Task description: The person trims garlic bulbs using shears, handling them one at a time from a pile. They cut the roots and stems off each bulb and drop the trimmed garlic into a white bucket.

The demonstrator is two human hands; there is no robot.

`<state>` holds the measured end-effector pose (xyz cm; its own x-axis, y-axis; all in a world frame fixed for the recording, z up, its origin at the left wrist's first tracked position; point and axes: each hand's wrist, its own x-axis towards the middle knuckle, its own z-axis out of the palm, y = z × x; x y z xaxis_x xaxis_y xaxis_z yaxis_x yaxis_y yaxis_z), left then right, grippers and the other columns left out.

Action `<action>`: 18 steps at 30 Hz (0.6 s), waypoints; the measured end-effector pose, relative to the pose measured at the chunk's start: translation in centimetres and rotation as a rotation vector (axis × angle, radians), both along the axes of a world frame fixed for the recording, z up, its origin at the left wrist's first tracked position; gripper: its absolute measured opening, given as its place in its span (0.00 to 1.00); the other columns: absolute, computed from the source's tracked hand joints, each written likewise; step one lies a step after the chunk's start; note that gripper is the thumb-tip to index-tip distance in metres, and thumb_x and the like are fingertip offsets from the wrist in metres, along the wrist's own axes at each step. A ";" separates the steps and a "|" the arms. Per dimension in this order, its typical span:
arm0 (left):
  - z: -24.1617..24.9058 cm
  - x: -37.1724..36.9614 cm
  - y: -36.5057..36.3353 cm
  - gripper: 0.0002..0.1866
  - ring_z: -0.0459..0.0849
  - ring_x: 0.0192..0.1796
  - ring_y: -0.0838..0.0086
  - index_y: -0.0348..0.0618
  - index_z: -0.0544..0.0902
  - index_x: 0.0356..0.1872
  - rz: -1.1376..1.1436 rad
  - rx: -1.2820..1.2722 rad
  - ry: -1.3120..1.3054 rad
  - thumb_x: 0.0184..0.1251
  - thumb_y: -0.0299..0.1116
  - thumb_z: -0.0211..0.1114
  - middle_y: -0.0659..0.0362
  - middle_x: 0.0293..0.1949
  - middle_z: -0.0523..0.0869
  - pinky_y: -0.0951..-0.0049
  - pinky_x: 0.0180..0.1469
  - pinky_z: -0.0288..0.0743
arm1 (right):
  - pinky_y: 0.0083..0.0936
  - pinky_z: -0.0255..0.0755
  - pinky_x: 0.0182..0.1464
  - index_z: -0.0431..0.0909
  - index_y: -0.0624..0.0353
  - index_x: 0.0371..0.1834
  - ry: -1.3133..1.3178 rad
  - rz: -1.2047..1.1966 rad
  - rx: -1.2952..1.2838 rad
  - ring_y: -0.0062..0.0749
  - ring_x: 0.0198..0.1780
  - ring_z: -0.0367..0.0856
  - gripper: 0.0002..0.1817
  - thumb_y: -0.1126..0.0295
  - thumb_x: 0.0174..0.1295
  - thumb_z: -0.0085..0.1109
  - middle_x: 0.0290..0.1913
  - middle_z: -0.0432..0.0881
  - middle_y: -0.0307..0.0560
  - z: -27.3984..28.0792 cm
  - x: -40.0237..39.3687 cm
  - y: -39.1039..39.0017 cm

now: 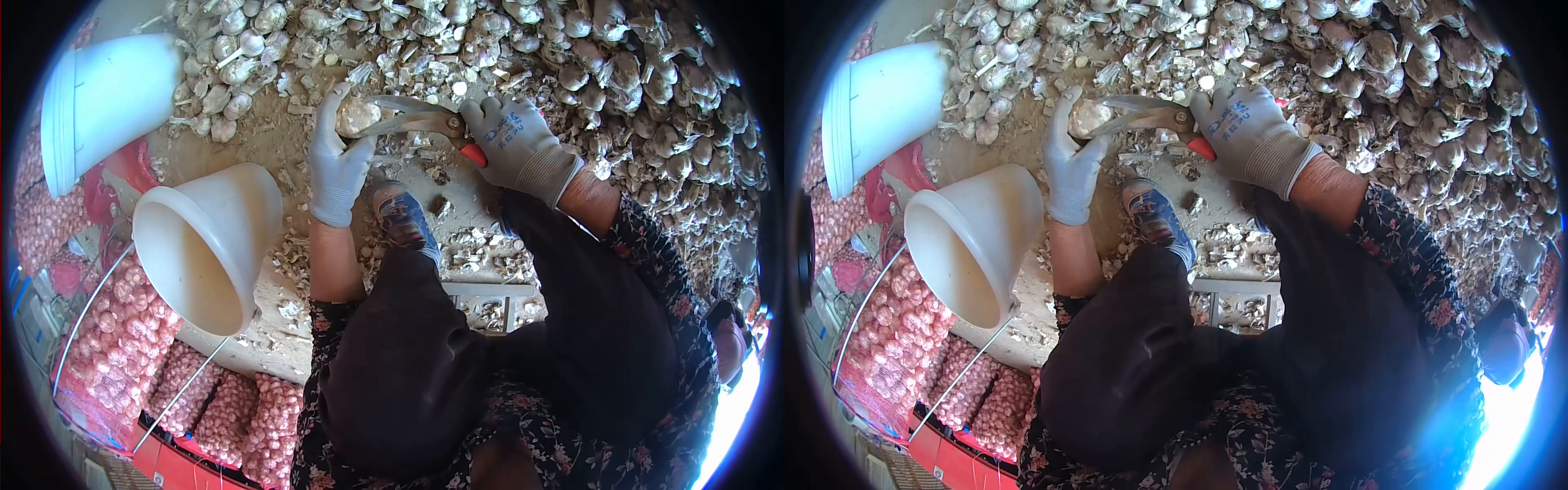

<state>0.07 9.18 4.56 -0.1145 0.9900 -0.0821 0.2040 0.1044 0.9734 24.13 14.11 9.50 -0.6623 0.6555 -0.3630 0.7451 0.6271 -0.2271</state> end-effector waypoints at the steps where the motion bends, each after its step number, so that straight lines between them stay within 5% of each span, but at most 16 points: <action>1: 0.1 -0.2 0.0 0.37 0.75 0.58 0.68 0.36 0.60 0.66 -0.068 0.060 0.145 0.51 0.15 0.61 0.51 0.58 0.71 0.70 0.59 0.72 | 0.37 0.73 0.40 0.67 0.61 0.47 -0.016 0.021 0.025 0.43 0.39 0.78 0.24 0.54 0.57 0.58 0.37 0.75 0.50 -0.1 0.1 -0.3; 2: 0.2 -0.1 -0.4 0.37 0.75 0.58 0.68 0.36 0.60 0.66 -0.070 0.060 0.147 0.51 0.15 0.61 0.51 0.58 0.71 0.70 0.59 0.72 | 0.37 0.73 0.40 0.67 0.61 0.47 -0.014 0.019 0.025 0.43 0.39 0.78 0.24 0.54 0.57 0.58 0.37 0.75 0.50 -0.2 0.3 -0.6; 4: 1.1 0.5 -1.2 0.39 0.75 0.57 0.64 0.36 0.58 0.68 0.086 -0.156 -0.752 0.50 0.14 0.57 0.49 0.60 0.70 0.61 0.56 0.75 | 0.36 0.72 0.40 0.67 0.61 0.47 0.052 0.033 0.077 0.43 0.38 0.78 0.23 0.54 0.57 0.59 0.37 0.74 0.49 -0.2 0.8 -1.1; 7: 1.6 0.9 -1.6 0.40 0.76 0.57 0.62 0.37 0.57 0.68 0.092 -0.171 -0.929 0.49 0.14 0.58 0.49 0.59 0.71 0.60 0.55 0.75 | 0.38 0.72 0.41 0.67 0.60 0.46 0.177 0.044 0.044 0.43 0.40 0.78 0.23 0.54 0.57 0.59 0.38 0.75 0.49 -0.1 1.6 -1.0; 10: 1.6 0.6 -1.2 0.40 0.75 0.57 0.65 0.37 0.57 0.68 0.042 -0.155 -0.670 0.49 0.16 0.60 0.49 0.57 0.72 0.64 0.54 0.75 | 0.38 0.72 0.44 0.67 0.60 0.47 0.195 -0.134 -0.090 0.43 0.42 0.77 0.24 0.54 0.56 0.58 0.40 0.75 0.50 0.5 2.0 -1.4; 14: 2.3 1.1 -0.8 0.41 0.75 0.55 0.71 0.36 0.59 0.66 -0.013 -0.219 -0.510 0.45 0.21 0.65 0.52 0.55 0.71 0.69 0.58 0.71 | 0.39 0.71 0.46 0.66 0.61 0.48 0.107 -0.094 -0.080 0.44 0.43 0.78 0.24 0.55 0.57 0.57 0.40 0.76 0.51 0.6 0.5 -0.8; 18: 1.7 0.9 -0.5 0.41 0.76 0.51 0.74 0.38 0.58 0.67 -0.118 -0.104 -0.228 0.46 0.18 0.62 0.54 0.54 0.73 0.76 0.51 0.74 | 0.39 0.72 0.45 0.66 0.63 0.47 0.104 0.016 0.059 0.45 0.42 0.79 0.24 0.54 0.57 0.56 0.38 0.76 0.52 -0.5 0.1 -0.8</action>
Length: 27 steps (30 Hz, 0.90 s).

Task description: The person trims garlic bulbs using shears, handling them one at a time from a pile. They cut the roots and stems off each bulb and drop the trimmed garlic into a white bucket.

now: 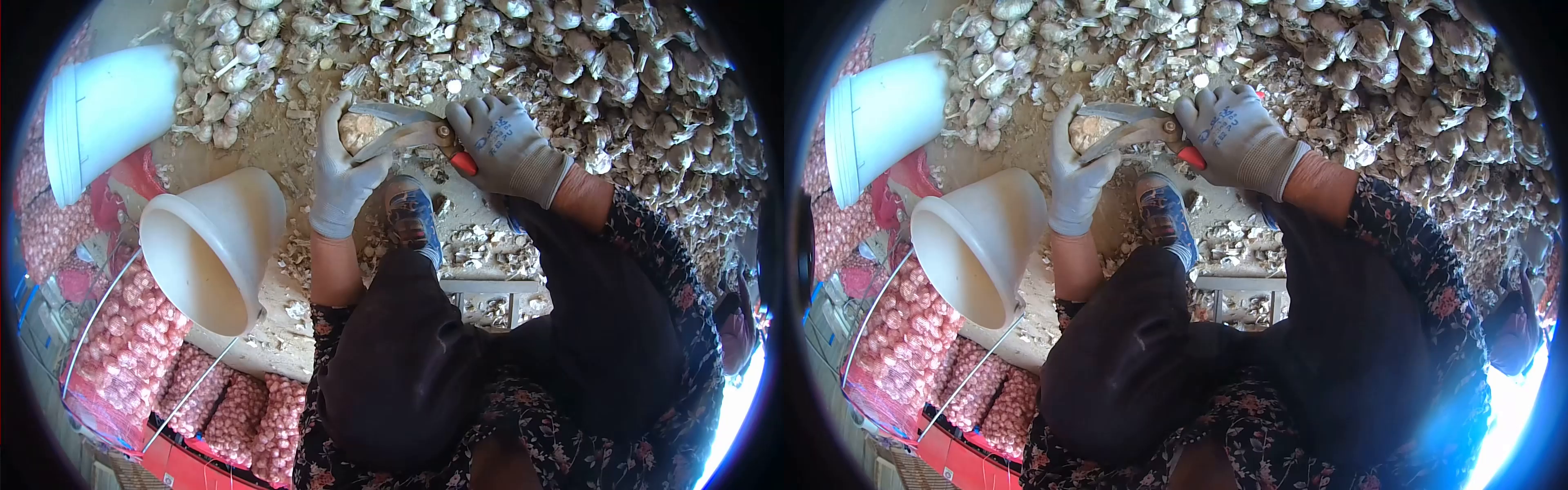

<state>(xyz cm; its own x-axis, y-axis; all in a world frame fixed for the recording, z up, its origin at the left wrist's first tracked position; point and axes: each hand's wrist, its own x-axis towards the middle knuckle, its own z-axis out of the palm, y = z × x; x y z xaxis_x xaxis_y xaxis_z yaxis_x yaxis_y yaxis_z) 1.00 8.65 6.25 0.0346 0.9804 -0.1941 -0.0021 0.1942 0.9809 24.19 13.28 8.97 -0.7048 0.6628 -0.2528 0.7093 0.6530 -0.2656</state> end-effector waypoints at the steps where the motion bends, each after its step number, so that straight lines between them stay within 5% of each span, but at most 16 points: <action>1: 0.1 0.0 0.1 0.42 0.77 0.49 0.75 0.38 0.58 0.68 -0.011 0.008 0.049 0.45 0.18 0.62 0.55 0.53 0.73 0.76 0.50 0.75 | 0.39 0.72 0.45 0.66 0.64 0.47 -0.047 0.023 0.001 0.45 0.41 0.79 0.24 0.54 0.58 0.56 0.37 0.76 0.52 -0.1 -0.1 0.0; 5: 0.6 0.5 0.0 0.41 0.77 0.45 0.77 0.35 0.62 0.65 0.046 -0.219 -0.119 0.42 0.22 0.63 0.55 0.51 0.73 0.79 0.45 0.75 | 0.38 0.73 0.44 0.66 0.64 0.45 -0.113 0.007 -0.214 0.46 0.41 0.79 0.23 0.54 0.59 0.55 0.37 0.77 0.53 -0.1 0.0 -0.3; 7: -0.3 0.7 -0.1 0.40 0.79 0.41 0.75 0.35 0.62 0.65 0.087 -0.283 -0.410 0.41 0.20 0.60 0.56 0.47 0.75 0.80 0.39 0.76 | 0.40 0.73 0.44 0.66 0.63 0.44 -0.072 -0.010 -0.229 0.47 0.39 0.81 0.21 0.55 0.61 0.53 0.34 0.79 0.55 -1.1 0.2 -0.8; 11: -1.3 0.8 -0.8 0.42 0.80 0.43 0.70 0.33 0.61 0.66 0.023 -0.189 -0.432 0.40 0.19 0.61 0.51 0.49 0.78 0.75 0.45 0.75 | 0.42 0.73 0.43 0.66 0.63 0.43 -0.114 -0.096 -0.458 0.50 0.35 0.82 0.19 0.57 0.61 0.52 0.30 0.80 0.59 -2.3 0.9 -1.3; 13: 1.1 1.1 -1.6 0.40 0.81 0.43 0.69 0.33 0.62 0.65 0.163 -0.274 -0.419 0.41 0.19 0.59 0.50 0.47 0.79 0.74 0.47 0.75 | 0.44 0.73 0.40 0.67 0.64 0.40 0.064 -0.165 -0.443 0.54 0.33 0.81 0.18 0.58 0.61 0.52 0.28 0.80 0.60 -2.6 1.4 -1.7; 14: 4.0 0.9 -2.3 0.32 0.81 0.43 0.68 0.33 0.68 0.60 0.316 -0.104 -0.121 0.47 0.18 0.56 0.51 0.44 0.80 0.73 0.48 0.74 | 0.44 0.73 0.40 0.67 0.64 0.40 0.074 -0.163 -0.427 0.54 0.33 0.81 0.18 0.58 0.61 0.52 0.28 0.80 0.60 -3.1 2.1 -1.7; 15: 4.6 -2.2 -3.5 0.23 0.80 0.43 0.69 0.33 0.74 0.53 0.212 0.399 0.577 0.52 0.17 0.53 0.53 0.42 0.81 0.71 0.50 0.74 | 0.45 0.73 0.39 0.67 0.64 0.38 0.133 -0.258 -0.447 0.57 0.33 0.81 0.17 0.58 0.61 0.53 0.28 0.80 0.61 -3.9 3.1 -1.8; 17: 5.2 -12.1 -9.0 0.17 0.76 0.47 0.65 0.33 0.72 0.52 0.811 0.234 0.400 0.62 0.27 0.54 0.55 0.40 0.78 0.64 0.55 0.68 | 0.47 0.72 0.39 0.68 0.65 0.36 0.200 -0.354 -0.472 0.59 0.33 0.80 0.17 0.58 0.61 0.53 0.28 0.79 0.63 -4.8 4.4 -2.3; 19: 14.0 -11.1 -6.7 0.23 0.76 0.46 0.63 0.32 0.71 0.55 0.487 0.342 1.888 0.64 0.37 0.56 0.54 0.40 0.77 0.64 0.53 0.70 | 0.47 0.70 0.36 0.67 0.63 0.35 0.251 -0.475 -0.457 0.62 0.30 0.77 0.13 0.64 0.59 0.55 0.25 0.77 0.62 -5.0 5.2 -2.3; 22: 14.0 -8.8 -4.7 0.28 0.75 0.51 0.56 0.33 0.73 0.56 0.471 0.223 1.783 0.53 0.35 0.63 0.47 0.45 0.77 0.58 0.58 0.67 | 0.48 0.70 0.37 0.67 0.63 0.35 0.211 -0.476 -0.484 0.63 0.33 0.78 0.14 0.62 0.59 0.55 0.26 0.77 0.65 -5.5 4.6 -2.5; 24: 12.2 -6.2 -0.1 0.25 0.77 0.49 0.61 0.34 0.73 0.56 0.323 0.408 1.243 0.56 0.31 0.62 0.48 0.48 0.78 0.61 0.56 0.69 | 0.48 0.70 0.37 0.67 0.63 0.36 0.188 -0.442 -0.457 0.63 0.34 0.78 0.15 0.62 0.58 0.55 0.27 0.77 0.65 -5.7 4.0 -2.0; 25: 10.0 -5.5 2.5 0.21 0.79 0.47 0.68 0.33 0.74 0.54 0.385 0.090 1.024 0.59 0.27 0.61 0.51 0.48 0.79 0.67 0.51 0.72 | 0.48 0.70 0.37 0.66 0.64 0.36 0.148 -0.414 -0.492 0.63 0.34 0.78 0.16 0.61 0.58 0.55 0.27 0.77 0.65 -5.3 3.6 -1.8; 26: 6.1 -5.8 6.0 0.19 0.79 0.45 0.74 0.33 0.74 0.53 0.354 0.045 0.673 0.61 0.26 0.62 0.54 0.46 0.80 0.72 0.46 0.75 | 0.49 0.70 0.38 0.66 0.64 0.37 0.108 -0.387 -0.527 0.63 0.35 0.78 0.17 0.60 0.58 0.56 0.27 0.77 0.65 -5.0 3.4 -1.6; 27: 3.8 -4.8 9.4 0.22 0.79 0.45 0.72 0.33 0.73 0.56 0.249 0.040 0.627 0.61 0.29 0.64 0.53 0.45 0.80 0.73 0.46 0.76 | 0.49 0.70 0.38 0.66 0.64 0.37 0.107 -0.385 -0.527 0.63 0.35 0.78 0.17 0.60 0.58 0.56 0.27 0.77 0.65 -4.9 3.3 -1.4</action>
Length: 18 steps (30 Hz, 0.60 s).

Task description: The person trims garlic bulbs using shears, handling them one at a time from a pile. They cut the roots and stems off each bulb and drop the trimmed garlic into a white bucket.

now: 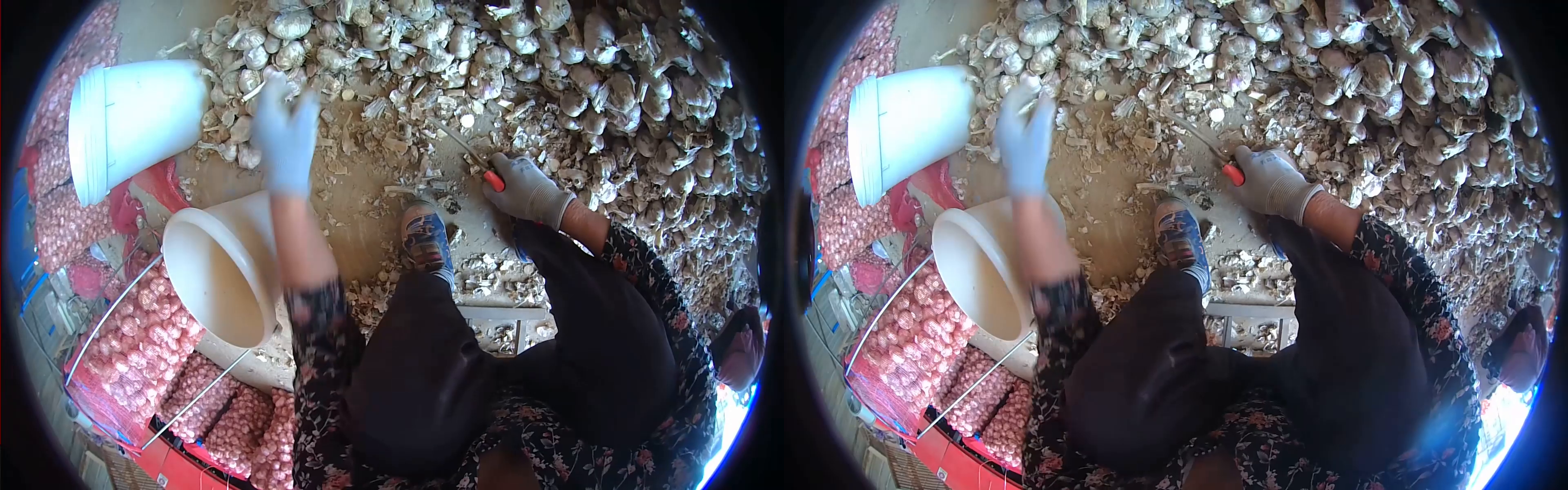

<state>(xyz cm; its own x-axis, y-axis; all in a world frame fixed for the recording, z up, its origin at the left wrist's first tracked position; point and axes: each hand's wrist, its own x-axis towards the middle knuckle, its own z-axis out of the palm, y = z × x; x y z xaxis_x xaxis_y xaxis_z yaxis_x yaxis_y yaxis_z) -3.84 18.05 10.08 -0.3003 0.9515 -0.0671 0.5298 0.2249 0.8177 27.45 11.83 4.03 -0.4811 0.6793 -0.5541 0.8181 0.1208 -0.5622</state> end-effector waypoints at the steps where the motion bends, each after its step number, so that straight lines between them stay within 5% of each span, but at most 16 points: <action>1: -3.5 0.1 3.2 0.28 0.80 0.46 0.68 0.34 0.68 0.61 0.001 -0.146 0.058 0.61 0.31 0.65 0.51 0.46 0.79 0.71 0.47 0.76 | 0.48 0.70 0.38 0.66 0.64 0.38 -0.015 -0.001 -0.023 0.63 0.35 0.78 0.18 0.60 0.58 0.56 0.27 0.77 0.65 0.0 -0.1 0.1; 2: -7.4 -0.3 5.9 0.35 0.80 0.45 0.68 0.35 0.61 0.66 -0.071 -0.257 0.037 0.59 0.31 0.67 0.52 0.46 0.78 0.70 0.45 0.77 | 0.48 0.70 0.38 0.65 0.64 0.38 -0.032 -0.003 -0.048 0.63 0.35 0.78 0.18 0.59 0.58 0.56 0.27 0.78 0.65 -0.1 -0.1 0.2; 3: -12.1 -0.1 7.6 0.36 0.80 0.41 0.67 0.32 0.64 0.63 0.046 -0.164 -0.349 0.53 0.31 0.69 0.48 0.49 0.79 0.69 0.44 0.76 | 0.48 0.70 0.38 0.65 0.64 0.38 -0.039 -0.004 -0.054 0.63 0.35 0.78 0.18 0.59 0.58 0.56 0.27 0.78 0.65 -0.1 -0.1 0.4; 4: -12.7 0.9 7.9 0.39 0.81 0.39 0.68 0.31 0.61 0.64 0.102 -0.136 -0.448 0.50 0.25 0.70 0.50 0.46 0.79 0.72 0.38 0.77 | 0.48 0.70 0.38 0.65 0.64 0.38 -0.014 -0.029 -0.081 0.63 0.35 0.78 0.19 0.58 0.58 0.56 0.28 0.78 0.65 0.0 0.0 0.5; 6: -13.0 1.1 7.4 0.36 0.81 0.36 0.70 0.33 0.62 0.63 0.075 -0.148 -0.222 0.49 0.19 0.68 0.53 0.43 0.79 0.76 0.33 0.77 | 0.49 0.70 0.38 0.66 0.64 0.38 0.012 -0.061 -0.108 0.63 0.36 0.78 0.19 0.58 0.58 0.56 0.29 0.78 0.66 0.3 -0.1 0.8; 9: -11.8 2.7 2.0 0.32 0.79 0.32 0.74 0.37 0.65 0.60 -0.029 -0.268 -0.694 0.52 0.20 0.68 0.54 0.42 0.80 0.74 0.31 0.75 | 0.48 0.71 0.40 0.66 0.65 0.39 -0.056 -0.063 -0.189 0.63 0.37 0.78 0.20 0.58 0.59 0.55 0.31 0.79 0.66 0.6 0.0 1.0; 12: -11.0 3.0 -2.4 0.28 0.81 0.41 0.72 0.37 0.69 0.54 -0.045 -0.187 -0.956 0.50 0.18 0.68 0.56 0.45 0.79 0.75 0.35 0.79 | 0.47 0.71 0.42 0.66 0.65 0.41 0.020 -0.045 -0.071 0.62 0.38 0.78 0.19 0.59 0.60 0.54 0.32 0.79 0.66 -0.1 0.0 0.8; 18: -7.3 5.3 -5.4 0.32 0.79 0.44 0.76 0.37 0.67 0.58 -0.141 -0.067 -0.732 0.50 0.20 0.71 0.57 0.46 0.78 0.78 0.46 0.77 | 0.44 0.72 0.42 0.64 0.63 0.49 -0.097 0.014 0.262 0.56 0.40 0.79 0.19 0.63 0.60 0.53 0.36 0.78 0.63 2.0 -1.5 1.2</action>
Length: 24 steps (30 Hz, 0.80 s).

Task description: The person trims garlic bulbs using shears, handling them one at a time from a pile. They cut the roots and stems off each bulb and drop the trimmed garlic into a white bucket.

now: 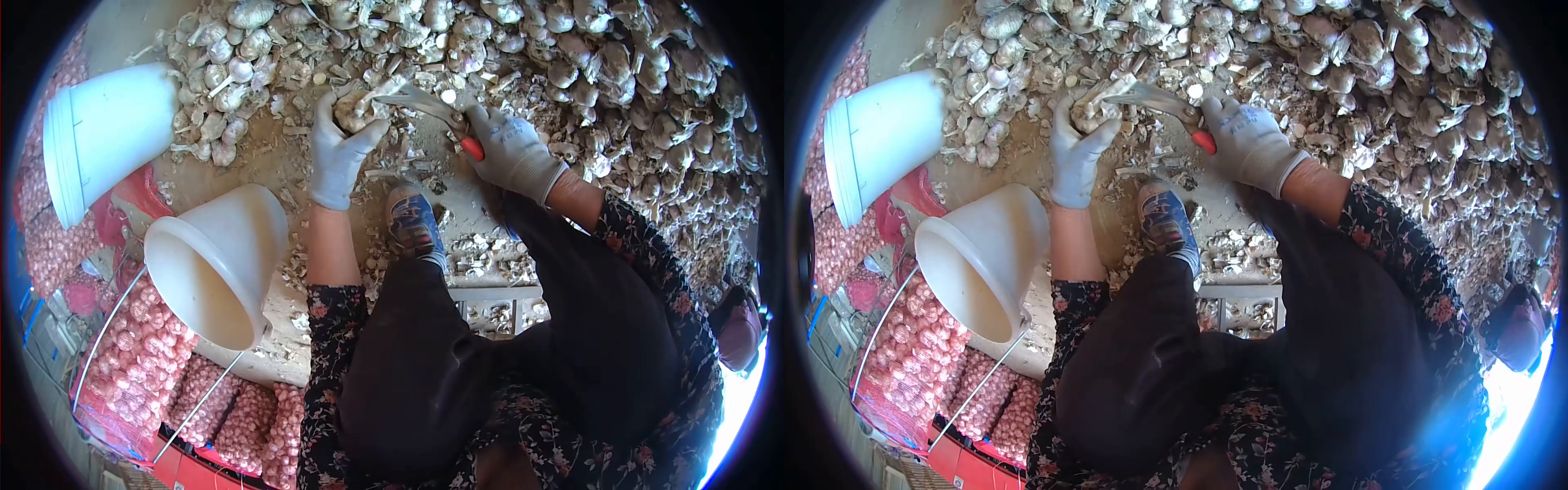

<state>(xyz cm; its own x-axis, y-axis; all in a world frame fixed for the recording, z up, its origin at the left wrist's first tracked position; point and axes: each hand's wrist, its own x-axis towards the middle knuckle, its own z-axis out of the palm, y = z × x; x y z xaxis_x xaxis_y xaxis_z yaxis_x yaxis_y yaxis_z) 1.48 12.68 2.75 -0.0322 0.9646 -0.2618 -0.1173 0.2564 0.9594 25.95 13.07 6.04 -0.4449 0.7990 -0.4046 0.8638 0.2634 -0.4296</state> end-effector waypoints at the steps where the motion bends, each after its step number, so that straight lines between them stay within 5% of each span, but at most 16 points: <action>1: 0.3 0.1 -0.3 0.33 0.79 0.44 0.77 0.35 0.66 0.58 0.015 0.019 0.052 0.49 0.20 0.72 0.57 0.46 0.77 0.77 0.47 0.77 | 0.44 0.72 0.41 0.64 0.63 0.50 -0.054 0.014 -0.021 0.56 0.40 0.79 0.20 0.64 0.60 0.53 0.38 0.78 0.63 0.4 -0.3 0.3; 5: 0.9 0.8 -1.3 0.32 0.78 0.43 0.77 0.34 0.67 0.56 0.193 -0.004 0.075 0.49 0.22 0.73 0.57 0.46 0.78 0.77 0.47 0.76 | 0.48 0.72 0.47 0.63 0.64 0.47 0.029 0.008 -0.380 0.63 0.42 0.80 0.23 0.54 0.63 0.50 0.45 0.76 0.68 -0.3 -0.5 0.6; 10: 0.3 0.4 -1.9 0.32 0.77 0.40 0.76 0.32 0.68 0.51 0.117 0.015 0.287 0.44 0.32 0.74 0.56 0.42 0.77 0.76 0.45 0.75 | 0.47 0.72 0.48 0.62 0.64 0.50 0.216 0.121 -0.076 0.61 0.42 0.79 0.24 0.54 0.61 0.51 0.43 0.76 0.67 -0.6 -1.7 -0.5; 13: 0.8 0.6 -2.1 0.30 0.77 0.41 0.76 0.34 0.67 0.53 0.093 -0.033 0.174 0.48 0.26 0.71 0.56 0.44 0.77 0.76 0.46 0.75 | 0.41 0.74 0.45 0.65 0.64 0.49 0.075 0.124 -0.092 0.54 0.40 0.81 0.24 0.57 0.59 0.55 0.36 0.80 0.61 -0.1 -3.0 0.4; 14: 1.0 0.7 -2.2 0.29 0.77 0.46 0.74 0.36 0.66 0.56 0.135 -0.031 -0.059 0.50 0.20 0.67 0.56 0.48 0.76 0.73 0.50 0.75 | 0.41 0.74 0.45 0.65 0.64 0.49 0.077 0.123 -0.092 0.54 0.40 0.81 0.24 0.57 0.59 0.55 0.36 0.80 0.61 0.8 -3.0 0.8; 16: 1.5 0.5 -2.3 0.30 0.77 0.51 0.72 0.39 0.65 0.58 0.181 -0.025 -0.292 0.52 0.14 0.63 0.57 0.51 0.75 0.70 0.54 0.74 | 0.40 0.74 0.42 0.70 0.64 0.43 0.305 -0.293 -0.668 0.51 0.37 0.83 0.20 0.57 0.58 0.55 0.32 0.82 0.58 2.8 -2.9 1.6; 18: 1.8 0.2 -2.6 0.30 0.76 0.51 0.71 0.45 0.65 0.60 0.177 -0.032 -0.475 0.54 0.14 0.60 0.58 0.52 0.74 0.67 0.53 0.74 | 0.40 0.74 0.40 0.72 0.64 0.37 0.308 -0.352 -0.669 0.52 0.35 0.83 0.18 0.57 0.58 0.55 0.31 0.82 0.58 1.2 -1.7 0.8; 19: 1.5 -0.1 -2.8 0.30 0.76 0.51 0.71 0.45 0.65 0.60 0.181 -0.031 -0.476 0.54 0.14 0.60 0.58 0.52 0.74 0.67 0.53 0.74 | 0.40 0.73 0.40 0.72 0.63 0.39 0.288 -0.235 -0.469 0.54 0.35 0.82 0.17 0.58 0.58 0.56 0.29 0.80 0.59 0.0 -1.0 0.3; 20: 1.0 -0.3 -3.1 0.29 0.77 0.50 0.72 0.48 0.66 0.60 0.145 -0.025 -0.472 0.56 0.18 0.62 0.58 0.52 0.74 0.68 0.50 0.74 | 0.41 0.72 0.39 0.71 0.62 0.40 0.267 -0.121 -0.271 0.56 0.34 0.80 0.16 0.59 0.59 0.57 0.28 0.79 0.59 -0.5 -0.6 0.0; 24: 0.9 -0.5 -3.9 0.25 0.76 0.44 0.74 0.53 0.71 0.57 0.119 -0.072 -0.643 0.58 0.35 0.67 0.58 0.50 0.74 0.73 0.43 0.72 | 0.42 0.72 0.39 0.69 0.62 0.40 0.169 -0.046 -0.191 0.58 0.33 0.79 0.17 0.60 0.58 0.58 0.28 0.78 0.61 -0.3 -0.4 -0.8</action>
<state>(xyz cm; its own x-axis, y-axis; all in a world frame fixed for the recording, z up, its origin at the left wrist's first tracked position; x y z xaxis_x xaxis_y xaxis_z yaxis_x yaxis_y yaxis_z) 1.00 8.75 3.67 0.0465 0.9434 -0.3284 -0.6934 0.2671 0.6692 25.55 12.31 5.77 -0.4836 0.7361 -0.4736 0.7849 0.1252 -0.6069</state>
